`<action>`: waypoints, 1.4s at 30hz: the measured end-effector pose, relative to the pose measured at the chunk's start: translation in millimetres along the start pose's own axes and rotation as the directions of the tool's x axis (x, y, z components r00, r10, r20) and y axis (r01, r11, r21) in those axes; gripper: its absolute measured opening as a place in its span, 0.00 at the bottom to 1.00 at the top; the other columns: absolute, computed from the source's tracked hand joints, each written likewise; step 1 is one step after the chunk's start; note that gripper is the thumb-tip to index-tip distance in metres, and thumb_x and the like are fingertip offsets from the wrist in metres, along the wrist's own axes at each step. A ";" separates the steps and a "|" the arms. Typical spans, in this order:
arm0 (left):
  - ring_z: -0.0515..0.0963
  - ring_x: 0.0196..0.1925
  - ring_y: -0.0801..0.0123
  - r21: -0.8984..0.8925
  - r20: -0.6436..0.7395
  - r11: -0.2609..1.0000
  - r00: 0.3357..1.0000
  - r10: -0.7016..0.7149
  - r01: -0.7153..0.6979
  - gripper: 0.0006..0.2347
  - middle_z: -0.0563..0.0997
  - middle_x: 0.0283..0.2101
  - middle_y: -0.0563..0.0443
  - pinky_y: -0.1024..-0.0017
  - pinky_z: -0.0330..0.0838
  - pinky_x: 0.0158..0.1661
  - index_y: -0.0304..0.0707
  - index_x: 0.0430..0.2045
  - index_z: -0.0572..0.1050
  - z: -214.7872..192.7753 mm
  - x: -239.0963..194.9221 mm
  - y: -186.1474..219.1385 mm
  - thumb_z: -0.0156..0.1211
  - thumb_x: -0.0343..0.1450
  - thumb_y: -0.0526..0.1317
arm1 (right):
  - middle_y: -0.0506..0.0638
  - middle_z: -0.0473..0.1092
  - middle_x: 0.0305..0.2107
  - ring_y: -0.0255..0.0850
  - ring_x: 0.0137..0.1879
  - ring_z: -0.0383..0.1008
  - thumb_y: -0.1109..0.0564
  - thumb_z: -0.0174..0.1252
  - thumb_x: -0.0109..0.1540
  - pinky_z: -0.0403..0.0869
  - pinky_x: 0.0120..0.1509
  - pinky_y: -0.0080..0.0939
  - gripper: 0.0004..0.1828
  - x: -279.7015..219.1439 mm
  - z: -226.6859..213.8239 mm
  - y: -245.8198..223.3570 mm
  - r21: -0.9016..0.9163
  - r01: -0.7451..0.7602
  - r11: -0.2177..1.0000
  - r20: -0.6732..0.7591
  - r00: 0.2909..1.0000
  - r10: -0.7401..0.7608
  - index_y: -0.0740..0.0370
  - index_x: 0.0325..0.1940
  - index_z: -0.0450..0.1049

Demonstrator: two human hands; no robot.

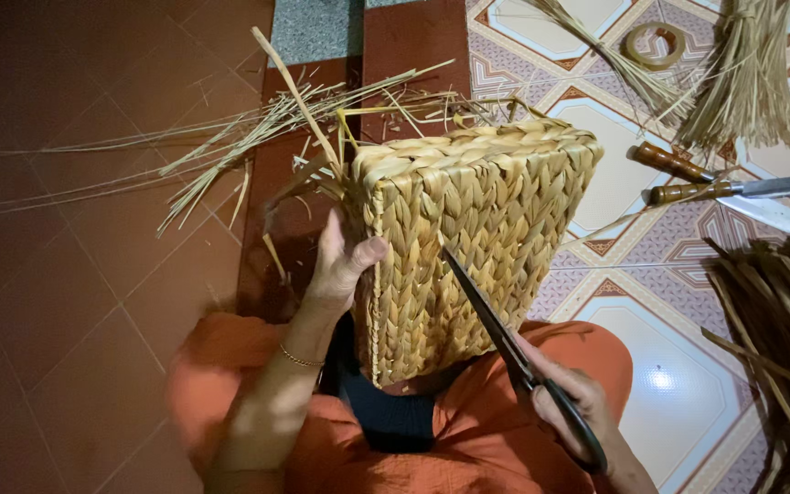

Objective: The person trims excess palm fibers from a partially woven basket using scissors, then splits and shaves palm fronds with a knife to prepare weaving material. The person continues weaving the basket sides and shaping the prepared fibers.

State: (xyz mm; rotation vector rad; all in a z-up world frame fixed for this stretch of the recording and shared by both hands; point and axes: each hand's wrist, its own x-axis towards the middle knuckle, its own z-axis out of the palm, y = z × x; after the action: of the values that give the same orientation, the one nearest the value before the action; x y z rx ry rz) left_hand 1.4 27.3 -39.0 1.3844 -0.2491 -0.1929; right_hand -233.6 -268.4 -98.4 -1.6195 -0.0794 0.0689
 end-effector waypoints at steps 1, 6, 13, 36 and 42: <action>0.66 0.71 0.57 -0.023 0.006 1.000 1.000 -0.014 0.014 0.53 0.65 0.67 0.38 0.61 0.61 0.70 0.25 0.69 0.46 -0.8 -1.6 -0.3 0.79 0.59 0.55 | 0.41 0.64 0.19 0.30 0.23 0.63 0.59 0.55 0.63 0.64 0.28 0.32 0.34 2.0 0.2 1.3 -0.021 0.052 0.998 0.016 0.999 -0.052 0.68 0.74 0.60; 0.67 0.67 0.53 -0.070 0.039 0.997 0.999 -0.036 0.039 0.52 0.67 0.65 0.34 0.59 0.61 0.68 0.22 0.69 0.53 1.1 -10.1 3.5 0.79 0.58 0.58 | 0.41 0.63 0.16 0.30 0.20 0.63 0.60 0.55 0.63 0.63 0.25 0.32 0.35 6.7 4.3 -2.8 0.024 0.026 0.999 0.049 0.998 -0.027 0.67 0.76 0.58; 0.68 0.69 0.58 -0.048 0.157 0.999 0.987 0.020 -0.013 0.47 0.70 0.66 0.41 0.61 0.61 0.70 0.28 0.71 0.57 2.2 -13.4 20.0 0.74 0.62 0.58 | 0.46 0.65 0.18 0.30 0.16 0.59 0.47 0.44 0.69 0.62 0.20 0.27 0.34 16.8 8.7 -41.3 0.565 -0.228 0.793 0.235 0.966 0.110 0.71 0.75 0.60; 0.68 0.71 0.59 -0.174 0.432 0.969 0.898 -0.083 0.173 0.52 0.70 0.68 0.46 0.60 0.63 0.69 0.30 0.69 0.59 -53.1 5.1 -27.2 0.86 0.51 0.46 | 0.39 0.62 0.18 0.29 0.19 0.64 0.61 0.58 0.64 0.63 0.26 0.30 0.35 -0.6 16.2 -45.9 -0.189 0.167 0.968 0.068 0.985 -0.156 0.68 0.75 0.59; 0.71 0.70 0.56 -0.296 0.413 0.916 0.901 -0.134 0.272 0.48 0.73 0.66 0.41 0.56 0.65 0.69 0.28 0.68 0.63 -45.5 -1.5 -20.5 0.87 0.52 0.40 | 0.38 0.64 0.17 0.28 0.19 0.64 0.59 0.58 0.64 0.61 0.24 0.29 0.36 1.7 22.6 -52.9 -0.167 0.113 0.979 0.081 0.992 -0.101 0.66 0.76 0.58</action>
State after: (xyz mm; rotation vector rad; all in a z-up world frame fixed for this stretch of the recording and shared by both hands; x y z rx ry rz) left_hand 13.2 67.1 -66.8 1.0070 -0.3751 -0.6626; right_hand -234.5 -243.2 -46.7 -1.7822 -0.2336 0.0377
